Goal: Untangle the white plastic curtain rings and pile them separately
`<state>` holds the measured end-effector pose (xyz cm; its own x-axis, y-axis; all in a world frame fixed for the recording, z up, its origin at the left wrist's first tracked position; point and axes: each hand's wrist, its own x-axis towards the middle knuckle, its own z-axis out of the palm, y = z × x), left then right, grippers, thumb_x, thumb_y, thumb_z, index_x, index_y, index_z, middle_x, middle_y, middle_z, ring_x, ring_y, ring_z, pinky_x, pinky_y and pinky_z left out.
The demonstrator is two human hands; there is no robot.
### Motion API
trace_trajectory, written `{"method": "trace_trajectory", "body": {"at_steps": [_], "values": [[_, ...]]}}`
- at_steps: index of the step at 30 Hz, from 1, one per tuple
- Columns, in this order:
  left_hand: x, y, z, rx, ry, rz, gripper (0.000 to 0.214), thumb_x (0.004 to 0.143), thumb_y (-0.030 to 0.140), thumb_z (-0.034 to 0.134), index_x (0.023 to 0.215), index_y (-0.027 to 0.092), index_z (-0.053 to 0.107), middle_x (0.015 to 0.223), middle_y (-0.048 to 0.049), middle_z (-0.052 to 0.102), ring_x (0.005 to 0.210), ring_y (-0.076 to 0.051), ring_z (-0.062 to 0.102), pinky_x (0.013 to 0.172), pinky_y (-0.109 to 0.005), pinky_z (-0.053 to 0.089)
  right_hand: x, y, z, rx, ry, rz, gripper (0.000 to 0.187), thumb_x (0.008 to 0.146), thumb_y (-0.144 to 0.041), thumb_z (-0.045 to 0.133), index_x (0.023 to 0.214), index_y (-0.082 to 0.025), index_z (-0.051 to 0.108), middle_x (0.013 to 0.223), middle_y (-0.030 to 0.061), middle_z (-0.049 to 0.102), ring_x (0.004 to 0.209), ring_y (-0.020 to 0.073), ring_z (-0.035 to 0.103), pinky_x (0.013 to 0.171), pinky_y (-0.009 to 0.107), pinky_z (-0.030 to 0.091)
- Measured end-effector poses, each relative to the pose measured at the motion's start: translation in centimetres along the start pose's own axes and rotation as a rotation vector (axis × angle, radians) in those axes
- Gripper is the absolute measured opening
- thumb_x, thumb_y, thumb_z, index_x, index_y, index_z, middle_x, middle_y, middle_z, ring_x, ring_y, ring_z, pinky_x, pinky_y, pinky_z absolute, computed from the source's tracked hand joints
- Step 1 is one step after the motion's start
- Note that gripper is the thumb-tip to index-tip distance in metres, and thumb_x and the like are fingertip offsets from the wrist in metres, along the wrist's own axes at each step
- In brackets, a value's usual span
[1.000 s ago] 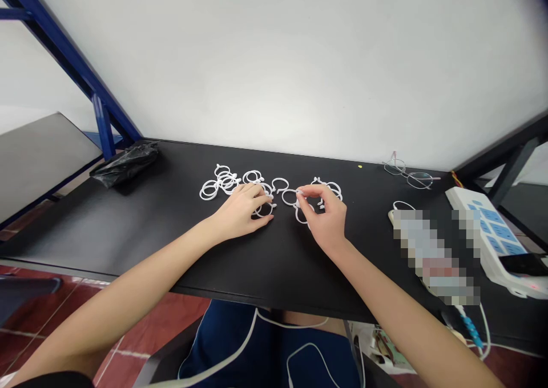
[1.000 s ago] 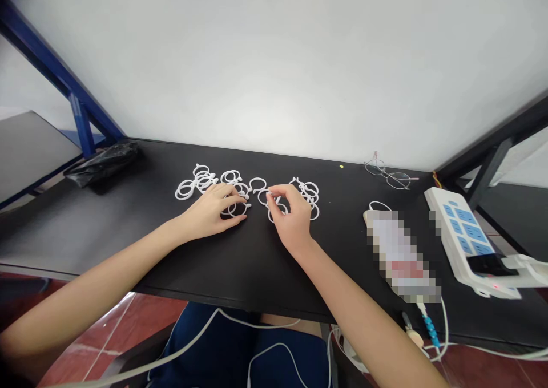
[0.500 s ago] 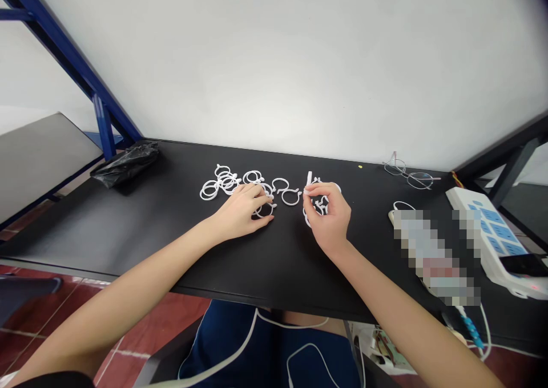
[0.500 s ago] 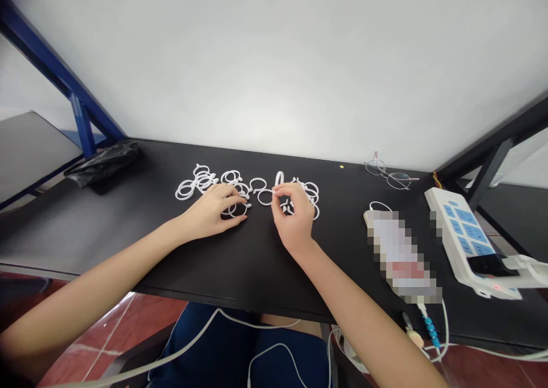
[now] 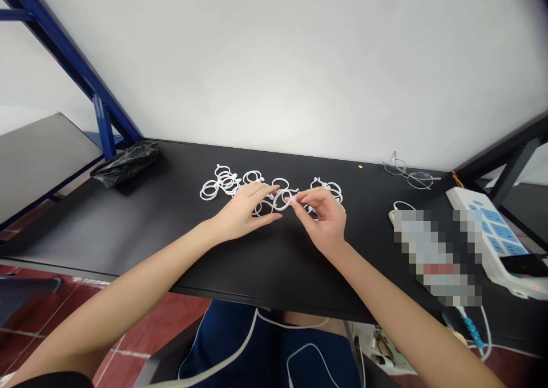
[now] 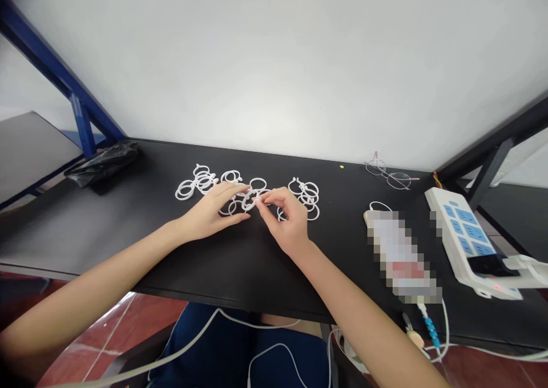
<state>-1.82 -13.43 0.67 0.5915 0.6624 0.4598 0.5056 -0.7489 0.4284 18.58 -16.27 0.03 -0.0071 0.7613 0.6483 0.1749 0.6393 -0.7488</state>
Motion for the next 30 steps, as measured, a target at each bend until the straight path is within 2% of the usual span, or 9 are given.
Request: {"method": "trace_trajectory", "body": {"at_steps": [6,12,19,23,26,30], "values": [[0.2,0.3,0.0,-0.09,0.038,0.039,0.028,0.092,0.034,0.059,0.114,0.016,0.06,0.102,-0.0088,0.067,0.095,-0.02,0.06,0.09,-0.038,0.047,-0.2,-0.2,0.1,0.086,-0.019,0.066,0.015,0.084,-0.02,0.069,0.088,-0.023,0.055,0.089,0.0013,0.068,0.084,0.0196,0.074,0.078,0.036,0.063],[0.4,0.2,-0.5,-0.319,0.074,-0.048,0.037,0.081,0.038,0.073,0.11,0.017,0.064,0.094,-0.0062,0.067,0.09,-0.019,0.061,0.087,-0.037,0.049,-0.2,-0.2,0.0,0.049,-0.038,0.091,0.012,0.084,-0.022,0.069,0.091,-0.023,0.06,0.088,0.0014,0.071,0.084,0.0209,0.075,0.078,0.035,0.063],[0.4,-0.4,-0.7,-0.564,0.112,-0.139,0.039,0.075,0.033,0.079,0.11,0.019,0.067,0.088,-0.0045,0.063,0.088,-0.018,0.06,0.088,-0.037,0.05,-0.1,0.0,-0.2,-0.044,-0.074,0.098,0.012,0.085,-0.03,0.069,0.093,-0.023,0.064,0.087,0.002,0.073,0.079,0.0201,0.075,0.074,0.034,0.062],[0.5,-0.3,-0.9,-0.635,0.097,-0.146,0.037,0.076,0.03,0.078,0.11,0.019,0.068,0.084,-0.0029,0.058,0.086,-0.017,0.058,0.086,-0.036,0.051,0.0,0.0,-0.5,-0.141,-0.228,0.055,0.012,0.093,-0.031,0.057,0.086,-0.022,0.059,0.072,-0.0003,0.069,0.065,0.0159,0.071,0.064,0.029,0.056],[0.5,-0.3,-0.9,-0.682,0.069,-0.132,0.036,0.076,0.03,0.078,0.109,0.018,0.068,0.084,-0.003,0.059,0.083,-0.016,0.058,0.086,-0.037,0.052,0.1,-0.2,-0.8,-0.237,-0.353,-0.02,0.026,0.098,-0.03,0.045,0.074,-0.022,0.051,0.059,-0.0031,0.06,0.052,0.0114,0.06,0.056,0.025,0.048],[0.5,-0.5,-1.1,-0.725,0.016,-0.129,0.039,0.075,0.035,0.078,0.108,0.017,0.068,0.089,-0.0052,0.063,0.082,-0.015,0.059,0.085,-0.038,0.054,0.1,-0.4,-1.0,-0.252,-0.459,-0.009,0.03,0.101,-0.032,0.037,0.073,-0.023,0.041,0.053,-0.0058,0.051,0.044,0.0097,0.048,0.048,0.023,0.039]]}}
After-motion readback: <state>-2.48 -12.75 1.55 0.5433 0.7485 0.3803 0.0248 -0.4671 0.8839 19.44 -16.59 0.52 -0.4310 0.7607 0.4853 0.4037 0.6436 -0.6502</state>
